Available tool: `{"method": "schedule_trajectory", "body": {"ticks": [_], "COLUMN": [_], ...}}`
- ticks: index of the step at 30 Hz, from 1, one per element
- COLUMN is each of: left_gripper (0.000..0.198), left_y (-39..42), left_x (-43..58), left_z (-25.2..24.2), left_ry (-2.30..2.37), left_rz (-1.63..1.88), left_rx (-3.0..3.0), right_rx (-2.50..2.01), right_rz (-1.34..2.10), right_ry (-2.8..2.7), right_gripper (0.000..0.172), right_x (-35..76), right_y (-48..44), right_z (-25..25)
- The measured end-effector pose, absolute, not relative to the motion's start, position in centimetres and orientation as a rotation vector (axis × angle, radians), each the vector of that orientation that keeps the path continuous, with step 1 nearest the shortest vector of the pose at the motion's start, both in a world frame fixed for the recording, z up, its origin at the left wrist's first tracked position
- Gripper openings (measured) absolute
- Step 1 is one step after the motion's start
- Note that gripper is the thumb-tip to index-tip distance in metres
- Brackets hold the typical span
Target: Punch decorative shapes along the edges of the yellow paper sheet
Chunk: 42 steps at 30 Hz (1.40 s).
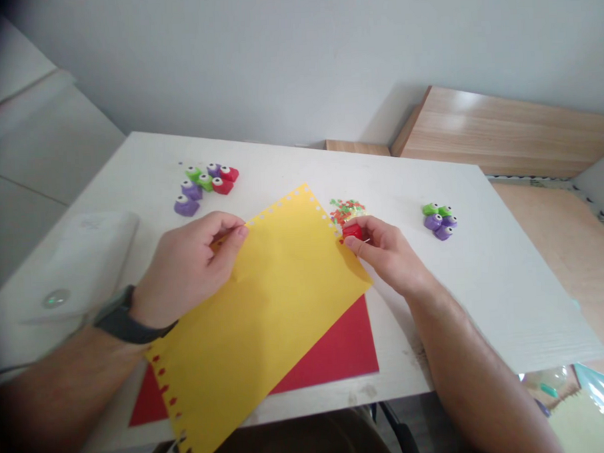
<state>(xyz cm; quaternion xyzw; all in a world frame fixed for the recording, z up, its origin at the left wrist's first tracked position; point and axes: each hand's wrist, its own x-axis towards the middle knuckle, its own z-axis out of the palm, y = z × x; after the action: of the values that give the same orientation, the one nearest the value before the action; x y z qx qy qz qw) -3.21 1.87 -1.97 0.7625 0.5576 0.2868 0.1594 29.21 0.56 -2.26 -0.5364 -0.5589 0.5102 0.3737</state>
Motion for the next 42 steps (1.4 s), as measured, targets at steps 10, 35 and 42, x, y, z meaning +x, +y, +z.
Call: {"method": "schedule_trajectory", "body": {"ticks": [10,35,42], "left_gripper": [0.019,0.016,0.015], "left_y": [1.89,1.96,1.96], "left_x": [-3.18,-3.28,-3.17], "left_z": [-1.89,-2.07,-2.06], "left_ry": [1.624,1.629,1.627], "left_rz": [0.786,0.809,0.822], "left_rx": [2.168,2.194,2.188], "right_rx": [-1.392,-1.244,-1.22], "right_rz": [1.289,1.429,1.43], "right_ry": [-1.294,-1.137,-1.128], "right_gripper": [0.024,0.021,0.021], "right_x": [29.0,28.61,28.59], "right_y": [1.07,0.7,0.61], "right_z": [-2.55,-2.24,-2.02]}}
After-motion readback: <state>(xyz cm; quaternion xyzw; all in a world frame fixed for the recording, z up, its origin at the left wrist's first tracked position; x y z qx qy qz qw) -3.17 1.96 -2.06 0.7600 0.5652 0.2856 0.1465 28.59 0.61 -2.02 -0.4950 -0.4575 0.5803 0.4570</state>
